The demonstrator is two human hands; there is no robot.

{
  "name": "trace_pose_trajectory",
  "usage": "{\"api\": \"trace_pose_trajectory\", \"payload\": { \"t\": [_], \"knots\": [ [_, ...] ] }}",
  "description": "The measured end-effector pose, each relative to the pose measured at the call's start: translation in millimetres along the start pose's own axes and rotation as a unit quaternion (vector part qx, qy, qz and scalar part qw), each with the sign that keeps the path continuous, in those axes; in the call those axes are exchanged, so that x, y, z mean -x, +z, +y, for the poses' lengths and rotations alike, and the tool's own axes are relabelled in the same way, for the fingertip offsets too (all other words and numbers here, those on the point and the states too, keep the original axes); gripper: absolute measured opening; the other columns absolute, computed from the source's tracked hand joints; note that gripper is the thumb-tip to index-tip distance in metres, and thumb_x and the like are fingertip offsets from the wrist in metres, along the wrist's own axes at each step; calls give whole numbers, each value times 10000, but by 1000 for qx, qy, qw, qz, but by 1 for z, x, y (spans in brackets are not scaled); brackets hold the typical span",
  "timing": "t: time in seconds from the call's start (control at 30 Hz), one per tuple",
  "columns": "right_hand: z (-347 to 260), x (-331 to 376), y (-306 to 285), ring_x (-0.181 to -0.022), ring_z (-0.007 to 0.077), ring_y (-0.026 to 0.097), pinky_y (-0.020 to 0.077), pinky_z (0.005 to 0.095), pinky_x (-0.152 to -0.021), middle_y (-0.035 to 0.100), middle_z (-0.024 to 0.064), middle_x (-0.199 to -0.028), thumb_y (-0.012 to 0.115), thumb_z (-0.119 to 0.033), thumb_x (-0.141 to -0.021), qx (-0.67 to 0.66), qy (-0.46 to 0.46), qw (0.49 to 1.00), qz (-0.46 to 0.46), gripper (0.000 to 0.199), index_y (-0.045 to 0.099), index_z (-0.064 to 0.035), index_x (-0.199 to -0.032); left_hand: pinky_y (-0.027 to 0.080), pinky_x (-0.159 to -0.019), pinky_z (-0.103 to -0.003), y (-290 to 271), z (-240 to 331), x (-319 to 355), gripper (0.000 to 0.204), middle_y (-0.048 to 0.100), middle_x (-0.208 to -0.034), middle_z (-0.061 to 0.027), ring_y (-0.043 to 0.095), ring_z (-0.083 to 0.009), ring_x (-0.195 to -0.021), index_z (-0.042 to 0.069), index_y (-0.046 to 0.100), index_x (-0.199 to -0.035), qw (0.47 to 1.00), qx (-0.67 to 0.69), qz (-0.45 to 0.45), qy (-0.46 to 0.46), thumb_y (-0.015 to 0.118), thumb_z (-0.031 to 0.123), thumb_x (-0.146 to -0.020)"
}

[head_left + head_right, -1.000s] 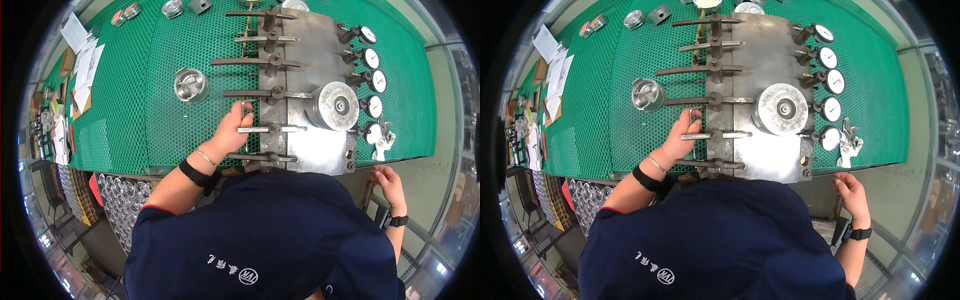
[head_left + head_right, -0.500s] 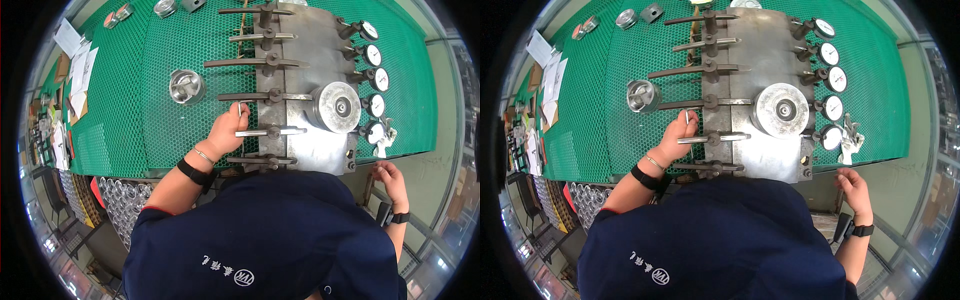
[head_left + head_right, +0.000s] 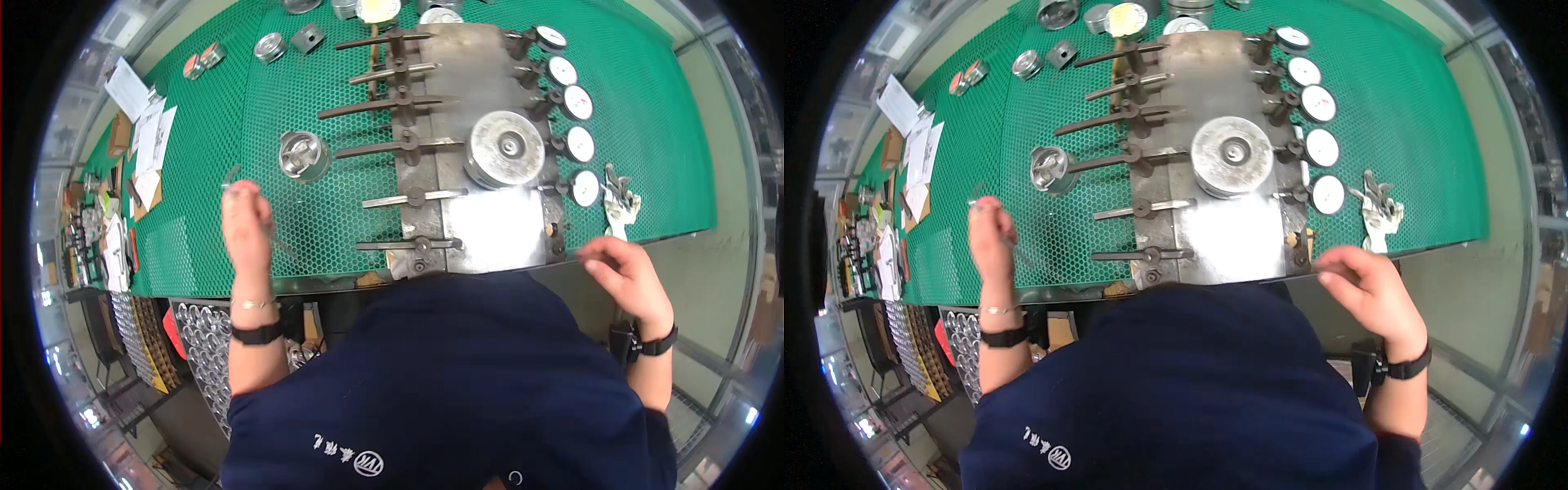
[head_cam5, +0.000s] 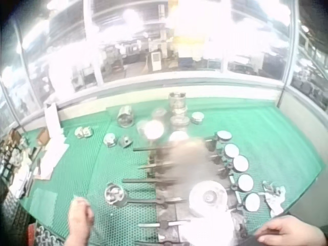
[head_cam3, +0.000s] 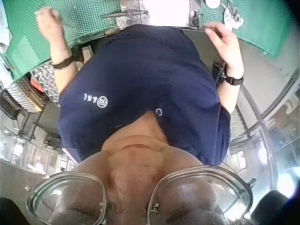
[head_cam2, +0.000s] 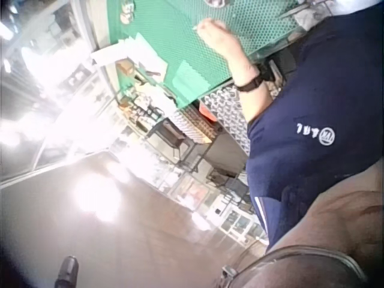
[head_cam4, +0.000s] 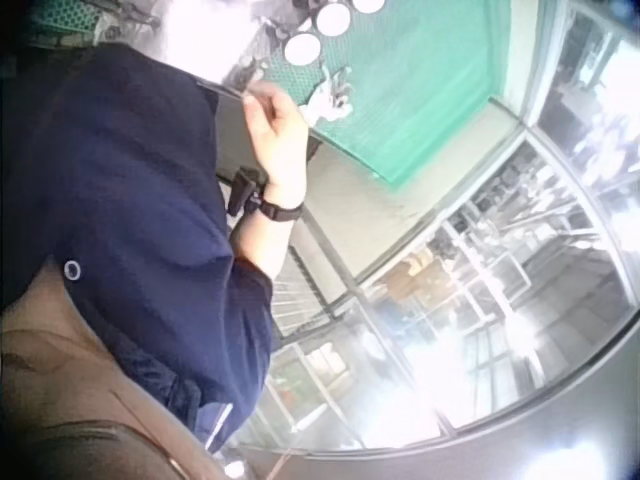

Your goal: Measuring and inspecting metal pistons using a specialized multi-dial indicator fixture.

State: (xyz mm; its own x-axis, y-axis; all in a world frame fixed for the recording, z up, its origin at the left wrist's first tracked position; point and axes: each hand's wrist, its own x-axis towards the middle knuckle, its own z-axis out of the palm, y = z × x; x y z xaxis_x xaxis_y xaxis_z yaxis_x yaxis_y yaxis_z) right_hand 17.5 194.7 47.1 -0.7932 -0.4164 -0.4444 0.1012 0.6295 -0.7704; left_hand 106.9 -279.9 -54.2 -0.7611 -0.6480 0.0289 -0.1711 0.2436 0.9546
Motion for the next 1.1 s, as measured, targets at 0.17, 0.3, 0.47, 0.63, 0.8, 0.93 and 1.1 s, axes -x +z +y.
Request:
{"api": "trace_pose_trajectory", "payload": {
  "t": [0.17, 0.3, 0.47, 0.63, 0.8, 0.93, 1.1],
  "knots": [
    [-51, -35, 26, -933, 233, 665, 523, 334, -830, 683, 123, -996, 666, -140, -864, 32, -286, 949, -128, 308, 615, -5, -1136, 459, -758, -313, 71, 133, 69, 373, 613, -927, -112, 561, -169, -807, 20, 600, -1043, 952, 6, -217, 215, 329, 276, -1026],
    [-48, -43, 45, -907, 243, 662, 509, 332, -855, 686, 113, -979, 626, -145, -881, -140, -358, 912, -143, 368, 557, -6, -1215, 349, -1048, -433, 147, 180, 86, 366, 514, -1305, -172, 459, -333, -1236, 6, 572, -1246, 811, -139, -393, 411, 409, 217, -995],
    [14, -38, 4, -707, 99, 549, 465, 255, -672, 579, 11, -748, 499, -114, -946, -291, -107, 929, -203, 168, 574, -24, -1067, 311, -1093, -474, 190, 186, 86, 546, 379, -1438, -201, 339, -423, -1334, 31, 455, -1362, 743, -319, -429, 403, 598, 117, -842],
    [111, -33, -43, -671, 37, 443, 383, 203, -608, 484, -54, -728, 485, -98, -961, -310, -7, 950, -28, 150, 594, -44, -1048, 370, -1063, -499, 211, 179, 46, 741, 372, -1447, -199, 339, -471, -1322, 142, 484, -1343, 594, -513, -408, 467, 632, -20, -636],
    [168, -33, -70, -686, 33, 440, 360, 196, -608, 485, -50, -744, 492, -100, -966, -354, 66, 933, -10, 140, 596, -46, -1043, 459, -952, -448, 236, 200, 40, 644, 462, -1341, -190, 501, -410, -1163, 127, 524, -1287, 612, -529, -446, 383, 659, 18, -667],
    [190, -47, -80, -683, 36, 440, 357, 200, -605, 489, -45, -747, 494, -99, -960, -363, 81, 928, -32, 137, 596, -46, -1034, 497, -859, -433, 256, 202, 53, 600, 514, -1240, -215, 589, -397, -992, 40, 516, -1256, 652, -631, -355, 228, 728, 192, -715],
    [197, -75, -81, -709, 51, 475, 398, 215, -642, 514, -39, -765, 500, -109, -946, -290, 35, 956, -37, 150, 597, -22, -1019, 481, -924, -427, 260, 206, 65, 770, 485, -1310, -226, 567, -382, -1102, 8, 398, -1378, 651, -573, -392, 308, 746, 136, -703]
  ]
}}
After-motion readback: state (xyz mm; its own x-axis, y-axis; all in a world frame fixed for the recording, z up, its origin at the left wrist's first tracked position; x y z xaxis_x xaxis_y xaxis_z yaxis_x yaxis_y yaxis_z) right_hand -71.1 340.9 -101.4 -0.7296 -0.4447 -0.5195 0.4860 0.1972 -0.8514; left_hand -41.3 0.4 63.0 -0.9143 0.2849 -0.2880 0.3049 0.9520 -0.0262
